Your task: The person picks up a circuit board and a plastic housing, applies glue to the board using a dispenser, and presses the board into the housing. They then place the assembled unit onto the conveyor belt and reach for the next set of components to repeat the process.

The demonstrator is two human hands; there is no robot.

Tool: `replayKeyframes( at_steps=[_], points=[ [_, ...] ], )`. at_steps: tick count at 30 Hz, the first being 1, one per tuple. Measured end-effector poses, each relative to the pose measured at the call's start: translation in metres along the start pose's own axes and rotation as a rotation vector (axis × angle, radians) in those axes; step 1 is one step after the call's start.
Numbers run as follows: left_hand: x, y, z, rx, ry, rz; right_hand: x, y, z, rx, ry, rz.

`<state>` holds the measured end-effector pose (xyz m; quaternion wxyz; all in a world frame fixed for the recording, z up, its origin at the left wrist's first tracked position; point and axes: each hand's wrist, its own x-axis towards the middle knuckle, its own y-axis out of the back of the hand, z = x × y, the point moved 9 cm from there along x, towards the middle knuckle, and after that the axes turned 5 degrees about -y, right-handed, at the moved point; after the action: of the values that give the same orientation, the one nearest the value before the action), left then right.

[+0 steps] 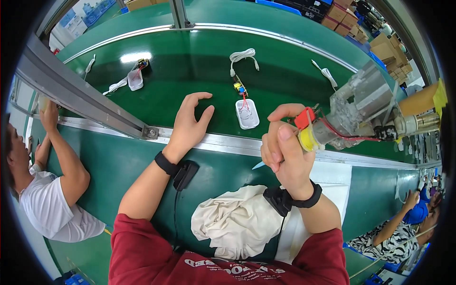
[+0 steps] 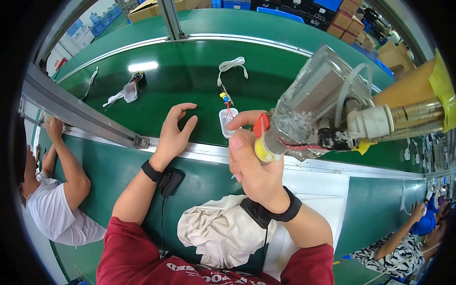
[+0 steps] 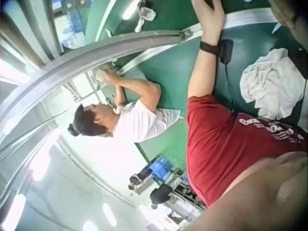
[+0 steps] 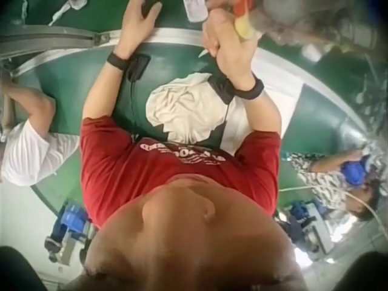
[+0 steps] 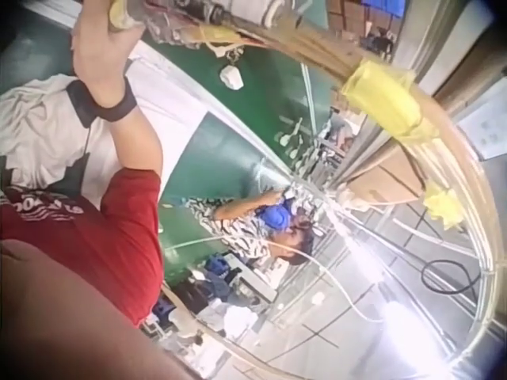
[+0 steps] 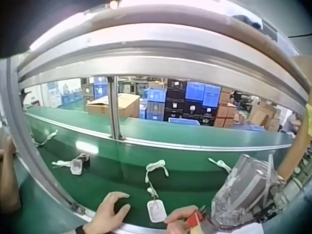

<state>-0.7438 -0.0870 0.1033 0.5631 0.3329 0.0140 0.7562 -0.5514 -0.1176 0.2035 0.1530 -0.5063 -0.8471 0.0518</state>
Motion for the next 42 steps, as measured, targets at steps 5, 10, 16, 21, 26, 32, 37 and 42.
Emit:
replayKeyframes(
  at_steps=[5,10,16,21,26,32,37,42],
  points=[
    [0.001,0.000,-0.012,-0.054,0.004,0.014,0.000,-0.005,0.000,-0.023,0.018,-0.005],
    [0.006,0.001,-0.018,-0.147,0.044,0.009,0.001,-0.008,0.000,-0.042,0.018,-0.008],
    [0.064,0.040,-0.025,0.177,-0.108,0.115,0.001,-0.017,-0.005,-0.099,0.016,-0.014],
    [0.125,0.084,-0.076,0.702,0.065,0.312,-0.001,-0.023,-0.005,-0.096,0.019,-0.022],
    [0.125,0.120,-0.115,1.210,0.456,0.337,-0.002,-0.024,-0.007,-0.123,0.032,-0.014],
    [0.110,0.136,-0.168,0.843,0.685,0.087,-0.002,-0.031,-0.004,-0.143,0.018,-0.017],
    [0.118,0.114,-0.168,0.255,0.697,-0.009,-0.001,-0.040,-0.004,-0.118,0.013,-0.042],
    [0.088,0.053,-0.087,-0.828,0.568,0.059,0.000,-0.041,-0.004,-0.110,0.010,-0.010]
  ],
)
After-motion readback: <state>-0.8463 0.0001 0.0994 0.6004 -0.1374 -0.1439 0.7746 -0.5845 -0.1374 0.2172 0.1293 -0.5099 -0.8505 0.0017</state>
